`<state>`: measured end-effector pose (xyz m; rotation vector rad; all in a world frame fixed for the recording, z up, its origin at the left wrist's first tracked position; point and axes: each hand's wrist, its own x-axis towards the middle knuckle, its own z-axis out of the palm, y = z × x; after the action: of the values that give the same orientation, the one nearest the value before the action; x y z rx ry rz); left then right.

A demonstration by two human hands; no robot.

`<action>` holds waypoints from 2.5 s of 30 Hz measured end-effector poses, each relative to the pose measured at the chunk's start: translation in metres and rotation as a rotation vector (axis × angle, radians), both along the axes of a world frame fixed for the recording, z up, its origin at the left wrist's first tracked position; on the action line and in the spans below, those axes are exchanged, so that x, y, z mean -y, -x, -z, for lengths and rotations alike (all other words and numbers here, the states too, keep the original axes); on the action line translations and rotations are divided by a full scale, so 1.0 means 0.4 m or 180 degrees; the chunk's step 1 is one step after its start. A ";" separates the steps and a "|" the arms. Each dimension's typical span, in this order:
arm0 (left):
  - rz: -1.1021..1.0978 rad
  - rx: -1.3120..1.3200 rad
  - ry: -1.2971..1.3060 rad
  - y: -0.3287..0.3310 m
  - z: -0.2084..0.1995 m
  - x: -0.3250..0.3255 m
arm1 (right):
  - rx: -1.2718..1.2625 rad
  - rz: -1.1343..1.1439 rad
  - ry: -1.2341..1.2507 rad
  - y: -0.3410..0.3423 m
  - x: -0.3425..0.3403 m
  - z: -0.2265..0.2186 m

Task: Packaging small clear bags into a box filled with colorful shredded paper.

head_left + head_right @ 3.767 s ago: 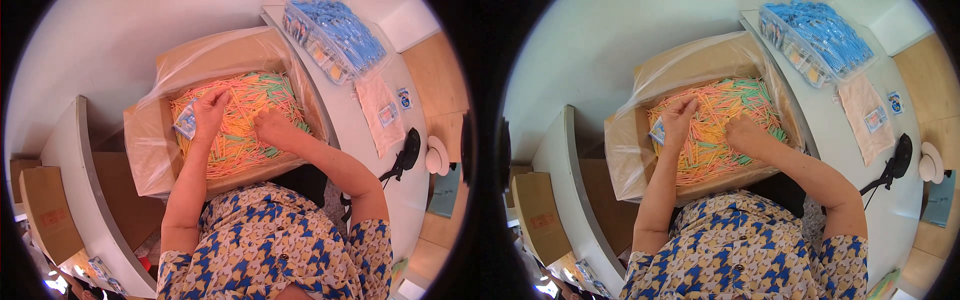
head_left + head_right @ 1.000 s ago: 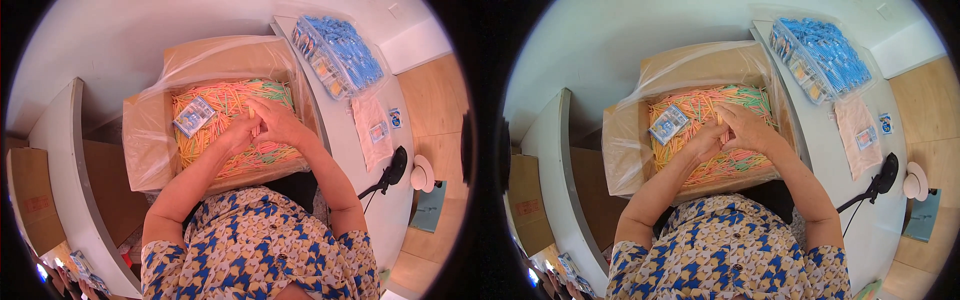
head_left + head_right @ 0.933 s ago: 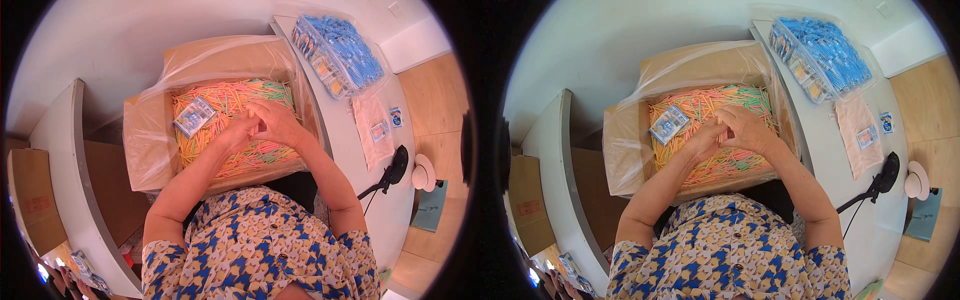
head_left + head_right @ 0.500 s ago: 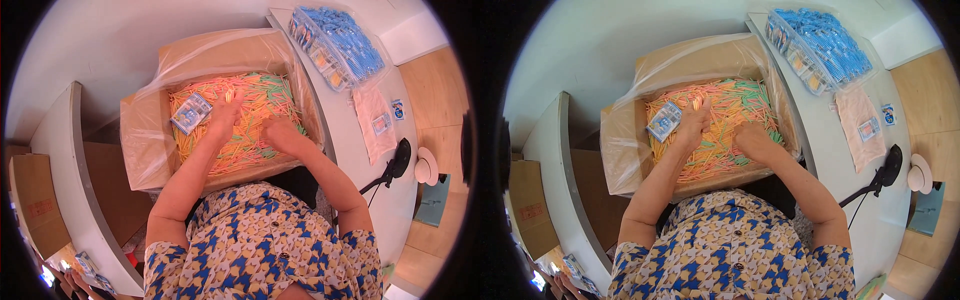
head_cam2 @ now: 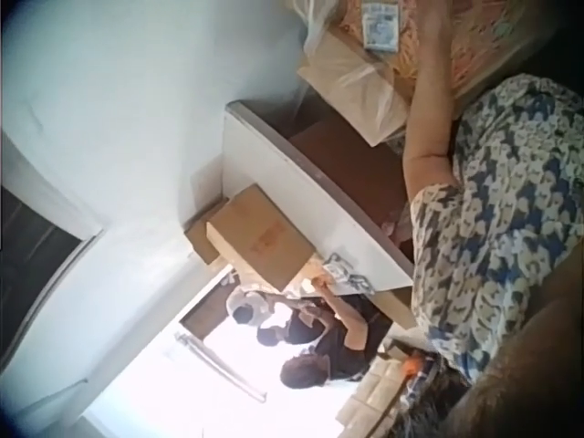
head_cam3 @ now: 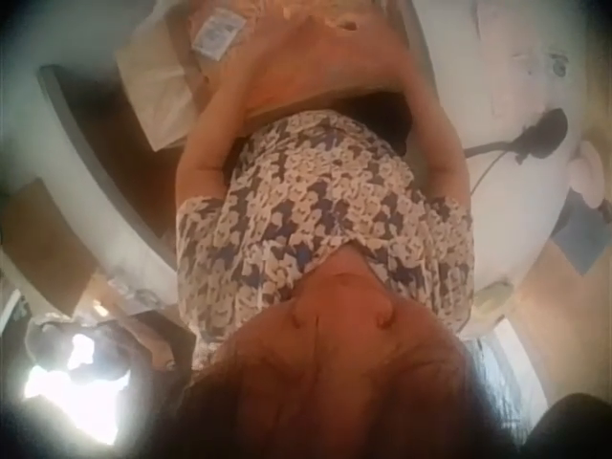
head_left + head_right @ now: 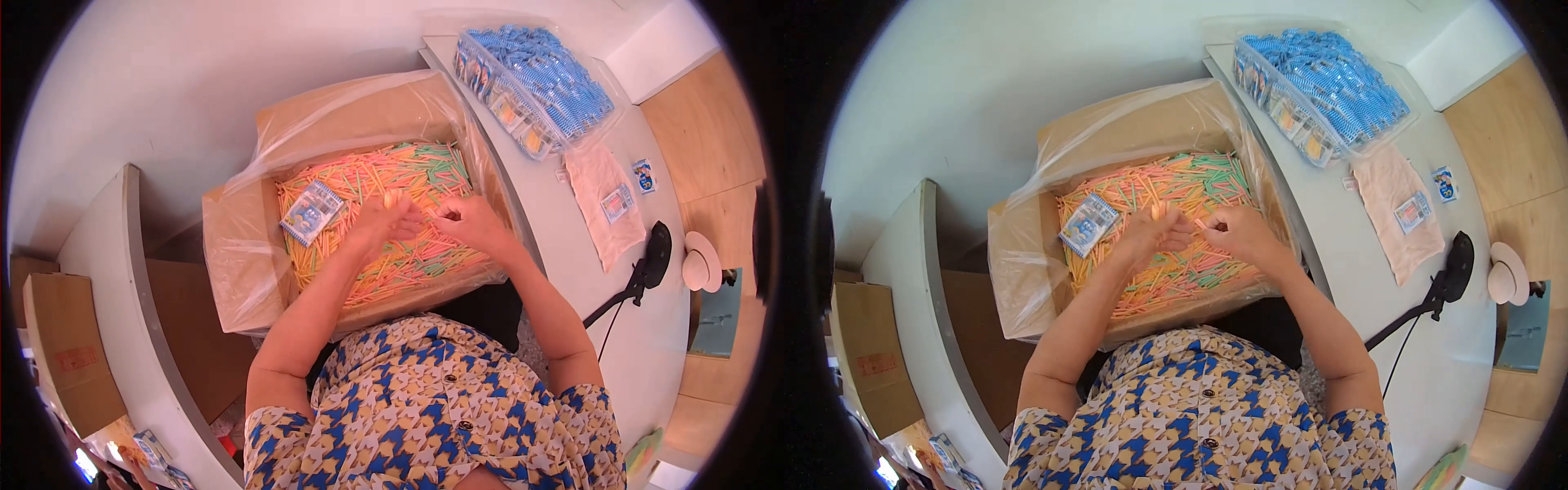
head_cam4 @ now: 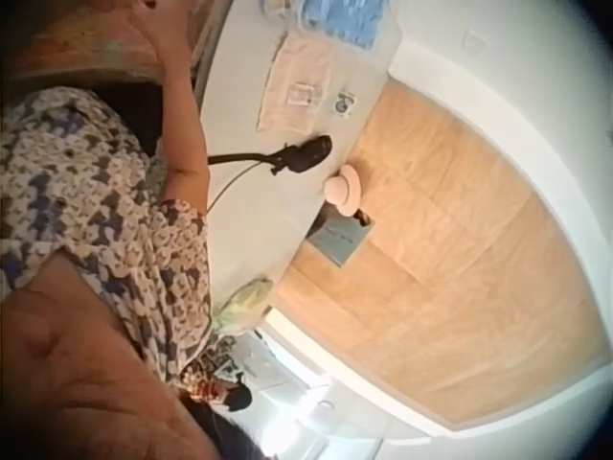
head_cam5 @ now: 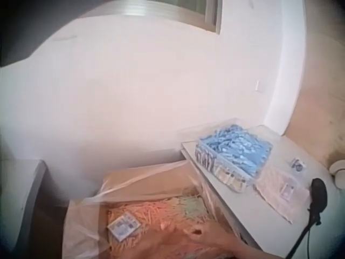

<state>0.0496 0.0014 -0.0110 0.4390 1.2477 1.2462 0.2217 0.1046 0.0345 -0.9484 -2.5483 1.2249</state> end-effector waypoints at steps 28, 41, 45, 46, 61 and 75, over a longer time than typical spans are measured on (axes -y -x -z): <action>0.0572 -0.0993 -0.0367 -0.117 -0.068 0.040 | -0.1125 -0.0185 -0.1235 0.056 0.102 -0.007; 0.0644 -0.6558 0.0563 0.226 -0.026 0.158 | -0.1278 0.0014 -0.0707 -0.009 0.101 0.079; 0.0525 -0.6125 0.0428 0.230 -0.018 0.148 | -0.1098 0.0004 -0.1061 -0.014 0.098 0.076; 0.0447 -0.5889 0.0558 0.227 -0.022 0.146 | -0.1104 0.0022 -0.1045 -0.014 0.099 0.078; -0.0389 -0.4577 0.0308 0.260 0.006 0.124 | -0.1221 -0.0003 -0.1285 -0.017 0.105 0.087; 0.0523 -0.1262 -0.0744 0.034 -0.092 0.088 | -0.1112 -0.0312 0.0795 -0.029 0.074 0.034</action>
<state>0.0360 -0.0337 0.0259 0.9770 1.3662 1.2028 0.2332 0.0749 0.0208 -0.5889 -2.2272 1.6055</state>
